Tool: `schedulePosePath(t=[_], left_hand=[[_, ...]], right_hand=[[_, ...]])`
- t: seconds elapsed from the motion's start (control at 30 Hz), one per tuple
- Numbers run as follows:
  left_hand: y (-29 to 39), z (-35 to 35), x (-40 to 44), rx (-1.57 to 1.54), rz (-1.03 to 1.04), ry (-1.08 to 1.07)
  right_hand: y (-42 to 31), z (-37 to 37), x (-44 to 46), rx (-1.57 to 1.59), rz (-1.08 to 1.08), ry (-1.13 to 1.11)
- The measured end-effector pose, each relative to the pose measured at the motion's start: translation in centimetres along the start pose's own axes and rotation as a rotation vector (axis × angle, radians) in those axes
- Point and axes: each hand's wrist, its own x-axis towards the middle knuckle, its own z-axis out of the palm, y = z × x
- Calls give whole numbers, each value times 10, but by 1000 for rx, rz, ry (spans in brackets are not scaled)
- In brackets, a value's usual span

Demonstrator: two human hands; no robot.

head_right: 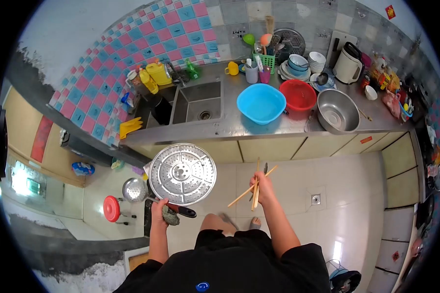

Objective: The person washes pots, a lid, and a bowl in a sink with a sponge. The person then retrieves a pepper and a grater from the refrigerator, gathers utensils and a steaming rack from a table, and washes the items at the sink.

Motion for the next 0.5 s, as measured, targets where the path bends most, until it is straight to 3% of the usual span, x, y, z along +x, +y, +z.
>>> schedulePosePath(t=[0.2, 0.27, 0.37, 0.5], left_hand=[[20, 26, 155, 17, -67, -155], [45, 37, 195, 50, -121, -183], [67, 38, 257, 110, -148, -237], [96, 38, 311, 118, -178, -208]], right_hand=[[-66, 50, 143, -242, -383, 307], [-83, 52, 189, -110, -463, 428], [-104, 44, 247, -109, -545, 775], [-114, 48, 270, -256, -428, 819]])
